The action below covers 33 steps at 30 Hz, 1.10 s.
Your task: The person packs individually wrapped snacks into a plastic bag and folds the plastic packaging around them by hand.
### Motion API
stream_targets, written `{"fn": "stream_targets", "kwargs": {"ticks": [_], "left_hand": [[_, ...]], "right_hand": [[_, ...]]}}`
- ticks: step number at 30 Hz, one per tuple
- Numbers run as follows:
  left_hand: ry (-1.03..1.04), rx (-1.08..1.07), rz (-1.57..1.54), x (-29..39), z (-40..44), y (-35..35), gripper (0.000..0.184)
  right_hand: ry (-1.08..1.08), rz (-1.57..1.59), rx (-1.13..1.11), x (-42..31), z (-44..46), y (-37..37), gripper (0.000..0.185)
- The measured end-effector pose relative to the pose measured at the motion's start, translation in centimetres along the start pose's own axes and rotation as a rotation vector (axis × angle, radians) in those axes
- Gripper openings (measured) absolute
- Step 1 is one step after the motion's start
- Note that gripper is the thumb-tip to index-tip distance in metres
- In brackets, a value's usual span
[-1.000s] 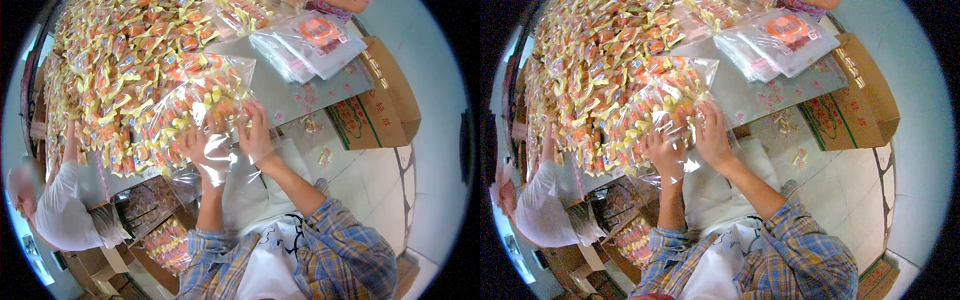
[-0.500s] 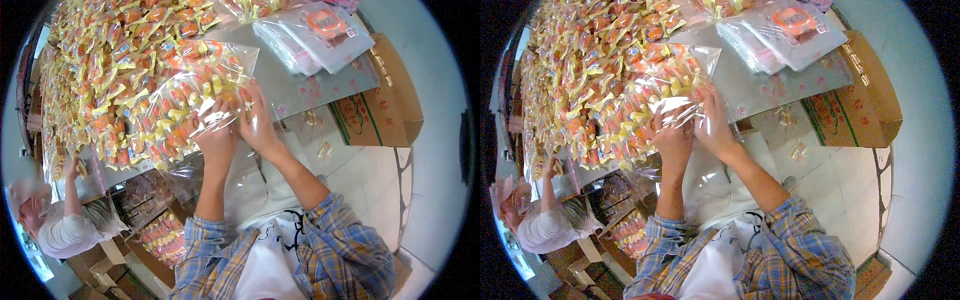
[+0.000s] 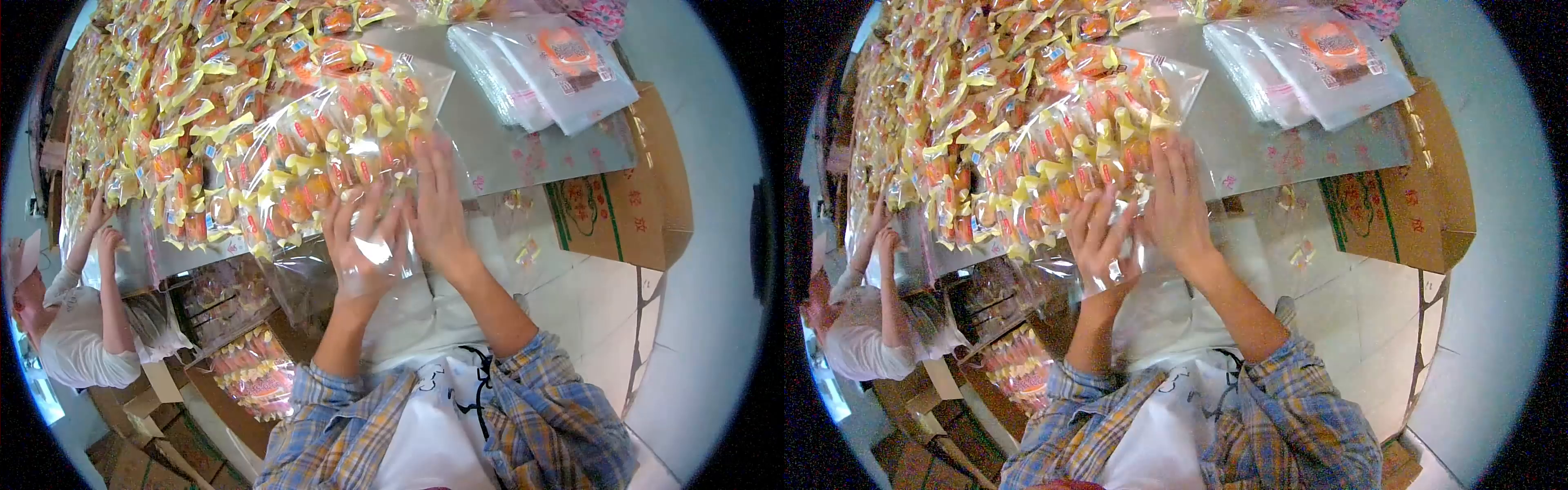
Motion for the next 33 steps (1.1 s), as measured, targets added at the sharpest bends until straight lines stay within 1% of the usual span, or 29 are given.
{"fn": "stream_targets", "kwargs": {"ticks": [1,3,4,6,7,9,10,12,13,14,15,16,17,18,19,21,22,24,25,27,28,29,31,32,33], "left_hand": [[0.003,-0.028,-0.059,0.4,-1.4,-0.1,0.031],[0.036,-0.045,-0.140,1.1,-3.8,-0.6,0.035],[0.015,-0.072,-0.172,1.1,-4.4,-0.8,0.035],[-0.026,-0.122,-0.241,1.2,-5.3,-1.0,0.034],[-0.034,-0.114,-0.270,1.1,-5.7,-1.1,0.034],[-0.039,-0.088,-0.326,0.5,-6.2,-1.2,0.033],[-0.025,-0.092,-0.310,0.1,-6.2,-1.6,0.034],[0.019,-0.063,-0.237,-1.3,-6.1,-2.4,0.036],[-0.010,-0.002,-0.210,-2.4,-6.4,-2.5,0.038],[-0.049,0.016,-0.140,-3.1,-6.4,-2.6,0.040],[-0.087,0.035,-0.070,-3.6,-5.9,-3.0,0.041],[-0.075,-0.037,-0.045,-3.7,-5.6,-3.5,0.048],[-0.054,-0.015,-0.059,-3.8,-5.4,-3.5,0.048],[-0.066,-0.054,-0.019,-3.7,-5.0,-3.4,0.049],[-0.081,-0.093,0.023,-3.5,-4.8,-3.3,0.051],[-0.170,-0.092,0.113,-3.8,-4.7,-3.0,0.055],[-0.212,-0.085,0.157,-4.0,-4.4,-2.8,0.056],[-0.233,-0.083,0.248,-4.3,-4.3,-2.7,0.047],[-0.244,-0.090,0.290,-4.5,-4.5,-2.7,0.042],[-0.254,-0.100,0.217,-5.3,-4.6,-2.2,0.052],[-0.260,-0.110,0.212,-5.5,-4.7,-2.2,0.056],[-0.263,-0.123,0.209,-5.7,-4.9,-2.3,0.060],[-0.283,-0.120,0.243,-5.3,-4.8,-2.2,0.062],[-0.293,-0.116,0.259,-5.1,-4.7,-2.2,0.062],[-0.296,-0.125,0.261,-5.2,-4.6,-2.2,0.061]], "right_hand": [[-0.025,-0.053,-0.008,0.0,-0.3,0.2,0.067],[-0.042,-0.065,-0.050,0.8,-0.9,0.7,0.064],[-0.052,-0.071,-0.072,1.2,-1.1,1.0,0.063],[-0.145,-0.060,0.016,1.8,-0.7,1.2,0.059],[-0.196,-0.052,0.058,1.8,-0.5,1.1,0.057],[-0.117,0.011,0.041,1.7,0.2,1.0,0.054],[-0.073,0.040,0.032,1.6,0.4,0.8,0.053],[-0.066,0.050,0.040,1.5,0.8,0.4,0.053],[-0.061,0.052,0.045,1.7,1.0,0.1,0.053],[-0.056,0.073,0.039,2.3,0.8,0.4,0.060],[-0.074,0.072,0.048,2.2,1.0,0.1,0.056],[-0.092,0.073,0.056,1.9,1.1,-0.1,0.052],[-0.110,0.075,0.061,1.4,1.0,-0.2,0.049],[-0.061,-0.021,-0.024,1.0,0.8,-0.2,0.051],[-0.036,-0.056,-0.057,0.6,0.2,-0.1,0.052],[0.013,-0.126,-0.115,0.3,-1.3,0.4,0.056],[-0.002,-0.046,-0.102,0.5,-2.1,0.6,0.062],[-0.029,0.108,-0.087,1.3,-3.4,0.6,0.077],[-0.067,0.096,-0.080,1.3,-3.5,0.5,0.077],[-0.148,0.082,-0.060,0.5,-2.9,0.2,0.078],[-0.207,0.014,-0.097,-0.3,-2.4,-0.4,0.072],[-0.249,-0.034,-0.081,-1.1,-1.8,-0.7,0.071],[-0.329,-0.133,-0.043,-2.6,-0.6,-0.5,0.068],[-0.289,-0.090,-0.066,-2.8,0.1,-0.1,0.070],[-0.301,-0.106,-0.123,-3.2,0.9,-0.1,0.072]]}}
Point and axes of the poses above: each hand's wrist, its own z-axis towards the middle knuckle, its own y-axis out of the palm, x = y × z, the point moved 4 cm from there along z, towards the middle knuckle, and after that the axes turned 10 degrees about -x, right-handed, at the moved point
